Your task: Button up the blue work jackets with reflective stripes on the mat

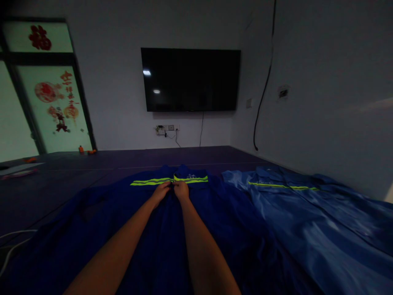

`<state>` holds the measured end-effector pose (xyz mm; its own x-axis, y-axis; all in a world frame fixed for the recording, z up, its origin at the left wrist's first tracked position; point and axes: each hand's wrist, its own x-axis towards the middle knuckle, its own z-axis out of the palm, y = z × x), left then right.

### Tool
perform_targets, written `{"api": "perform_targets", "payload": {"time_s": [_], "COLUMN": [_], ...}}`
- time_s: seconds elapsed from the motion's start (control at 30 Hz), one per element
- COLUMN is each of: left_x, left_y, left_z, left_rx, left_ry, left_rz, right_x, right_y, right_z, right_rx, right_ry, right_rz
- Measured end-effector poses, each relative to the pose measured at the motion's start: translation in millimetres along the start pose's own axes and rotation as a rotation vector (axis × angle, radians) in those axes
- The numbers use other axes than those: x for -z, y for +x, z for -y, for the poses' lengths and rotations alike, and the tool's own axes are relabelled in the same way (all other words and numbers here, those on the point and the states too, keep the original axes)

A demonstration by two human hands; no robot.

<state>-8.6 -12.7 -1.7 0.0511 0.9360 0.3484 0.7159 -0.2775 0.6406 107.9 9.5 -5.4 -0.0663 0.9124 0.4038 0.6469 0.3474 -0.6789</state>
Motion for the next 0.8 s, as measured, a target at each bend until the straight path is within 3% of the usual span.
{"api": "perform_targets", "payload": {"time_s": [0.23, 0.43, 0.6, 0.8], "left_x": [3.6, -2.2, -5.5, -7.9], "left_y": [1.5, 2.9, 5.1, 6.2], "left_z": [6.0, 13.4, 17.1, 21.1], "left_rx": [-0.003, 0.014, 0.013, 0.023], "left_ry": [-0.218, -0.66, -0.744, -0.847], "left_rz": [-0.1, -0.165, -0.171, -0.198], "right_x": [-4.3, -9.2, -18.2, -25.7], "right_y": [5.0, 6.8, 9.1, 15.0], "right_z": [-0.3, -2.6, -7.9, -12.4], "right_rx": [0.026, 0.033, 0.09, 0.081], "right_ry": [0.1, 0.288, 0.604, 0.665], "right_rz": [-0.039, -0.113, -0.259, -0.275]}}
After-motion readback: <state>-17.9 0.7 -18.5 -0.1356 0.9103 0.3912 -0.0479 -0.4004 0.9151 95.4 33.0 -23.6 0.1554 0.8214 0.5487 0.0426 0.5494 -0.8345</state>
